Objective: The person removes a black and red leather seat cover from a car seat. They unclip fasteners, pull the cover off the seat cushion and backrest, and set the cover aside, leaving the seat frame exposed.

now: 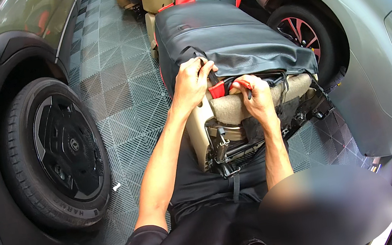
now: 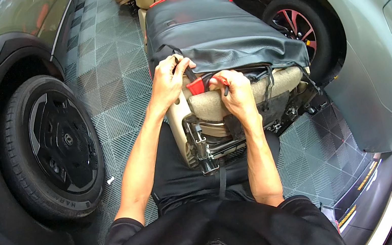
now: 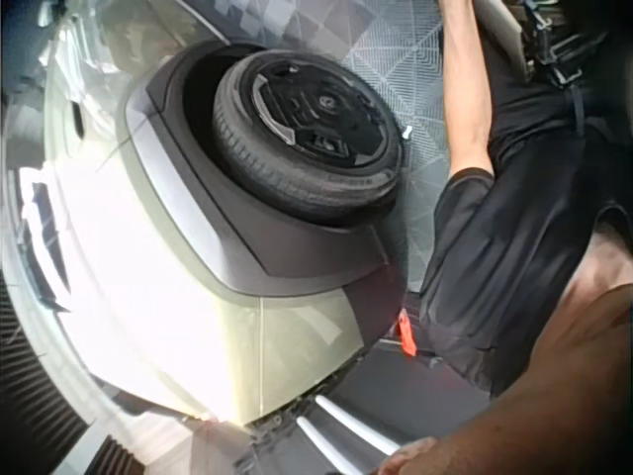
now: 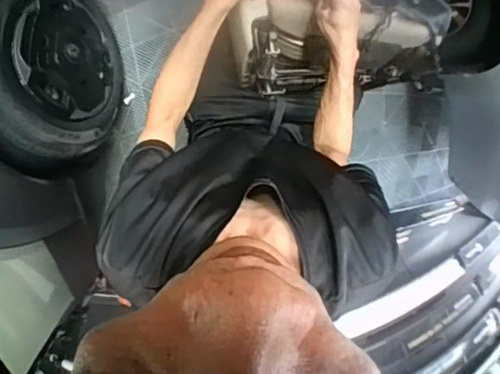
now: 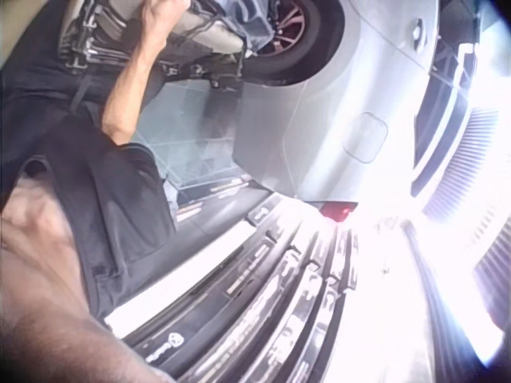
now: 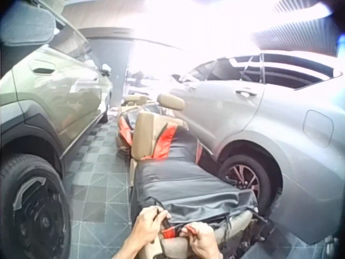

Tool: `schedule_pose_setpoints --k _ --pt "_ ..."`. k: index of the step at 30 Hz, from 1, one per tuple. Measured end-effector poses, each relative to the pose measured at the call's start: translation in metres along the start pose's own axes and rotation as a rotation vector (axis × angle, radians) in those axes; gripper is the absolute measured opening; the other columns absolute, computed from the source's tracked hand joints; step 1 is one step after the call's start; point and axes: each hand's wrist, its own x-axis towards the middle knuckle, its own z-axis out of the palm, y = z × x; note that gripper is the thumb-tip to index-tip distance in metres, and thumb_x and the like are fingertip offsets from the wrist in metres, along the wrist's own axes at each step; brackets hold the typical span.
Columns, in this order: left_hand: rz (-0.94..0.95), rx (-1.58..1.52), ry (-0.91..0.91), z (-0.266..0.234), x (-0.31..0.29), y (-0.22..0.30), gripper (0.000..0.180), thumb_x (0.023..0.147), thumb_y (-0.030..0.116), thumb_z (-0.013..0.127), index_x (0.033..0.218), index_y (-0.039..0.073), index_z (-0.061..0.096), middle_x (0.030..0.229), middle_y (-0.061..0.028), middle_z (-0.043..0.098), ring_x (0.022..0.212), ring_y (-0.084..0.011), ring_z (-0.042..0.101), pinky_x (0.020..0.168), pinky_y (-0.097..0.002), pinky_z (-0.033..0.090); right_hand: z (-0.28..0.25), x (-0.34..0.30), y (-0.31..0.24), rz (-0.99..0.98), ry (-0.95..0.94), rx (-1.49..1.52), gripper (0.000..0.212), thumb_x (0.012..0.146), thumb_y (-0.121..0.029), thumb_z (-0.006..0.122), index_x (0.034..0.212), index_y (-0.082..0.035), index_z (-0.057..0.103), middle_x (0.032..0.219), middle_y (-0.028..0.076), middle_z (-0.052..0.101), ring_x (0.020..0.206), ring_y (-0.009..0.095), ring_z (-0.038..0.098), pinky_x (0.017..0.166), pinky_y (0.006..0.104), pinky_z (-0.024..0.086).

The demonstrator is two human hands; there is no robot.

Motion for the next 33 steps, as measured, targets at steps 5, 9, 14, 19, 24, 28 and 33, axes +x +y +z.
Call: schedule_pose_setpoints --k 5,9,14,19,24,28,33 --pt "0.240 0.241 -0.222 -0.010 0.001 0.015 0.040 0.077 0.026 0.085 0.108 0.005 0.072 0.111 -0.0090 0.070 0.109 -0.0264 0.064 0.097 -0.0384 0.048 -0.012 -0.006 0.009 0.032 -0.067 0.056 0.003 0.090 0.000 0.071 0.092 -0.001 0.073 0.086 0.012 0.073 0.083 0.029 0.071 0.080 0.0372 0.054" --pt "0.388 0.399 -0.287 -0.012 0.005 0.018 0.052 0.071 0.027 0.084 0.119 0.013 0.073 0.125 -0.0056 0.068 0.121 -0.0272 0.060 0.110 -0.0443 0.038 0.004 -0.003 -0.005 0.123 0.072 -0.009 0.002 0.090 -0.004 0.072 0.089 -0.001 0.072 0.083 0.014 0.072 0.079 0.033 0.069 0.076 0.0402 0.053" --pt "0.383 0.267 -0.194 -0.008 0.003 0.000 0.034 0.075 0.021 0.081 0.108 0.012 0.079 0.120 -0.0024 0.075 0.110 -0.0241 0.065 0.103 -0.0408 0.043 0.023 -0.002 -0.015 0.220 0.234 -0.041 0.004 0.089 -0.002 0.072 0.085 -0.002 0.071 0.075 0.015 0.068 0.072 0.033 0.066 0.069 0.0405 0.051" --pt "0.315 0.180 -0.147 -0.002 0.000 0.001 0.026 0.078 0.012 0.082 0.103 0.010 0.080 0.115 -0.0067 0.077 0.103 -0.0248 0.066 0.096 -0.0361 0.047 0.030 -0.003 -0.026 0.246 0.269 -0.215 0.006 0.088 -0.003 0.073 0.082 -0.002 0.070 0.073 0.014 0.068 0.069 0.032 0.064 0.068 0.0399 0.051" --pt "0.354 0.180 -0.017 0.001 0.002 -0.004 0.016 0.077 0.011 0.082 0.093 0.010 0.079 0.105 -0.0021 0.078 0.093 -0.0234 0.068 0.093 -0.0373 0.048 0.039 -0.003 -0.021 0.134 0.325 -0.253 0.005 0.083 -0.005 0.077 0.083 -0.005 0.072 0.073 0.013 0.067 0.069 0.033 0.065 0.067 0.0416 0.052" --pt "0.345 0.183 0.010 -0.003 0.002 -0.009 0.017 0.077 0.014 0.083 0.093 0.010 0.079 0.105 -0.0022 0.078 0.090 -0.0243 0.068 0.089 -0.0377 0.049 0.031 -0.003 -0.034 0.387 0.191 0.096 0.005 0.092 -0.003 0.075 0.091 0.001 0.075 0.074 0.008 0.074 0.068 0.011 0.068 0.066 0.0279 0.053" --pt "0.459 0.249 -0.006 -0.003 0.005 -0.009 0.018 0.078 0.018 0.084 0.095 0.013 0.080 0.106 0.0014 0.078 0.093 -0.0220 0.067 0.089 -0.0378 0.049 0.002 0.016 -0.015 0.277 -0.020 0.156 0.013 0.099 -0.006 0.068 0.092 0.003 0.074 0.077 0.004 0.075 0.070 0.009 0.066 0.070 0.0267 0.054"
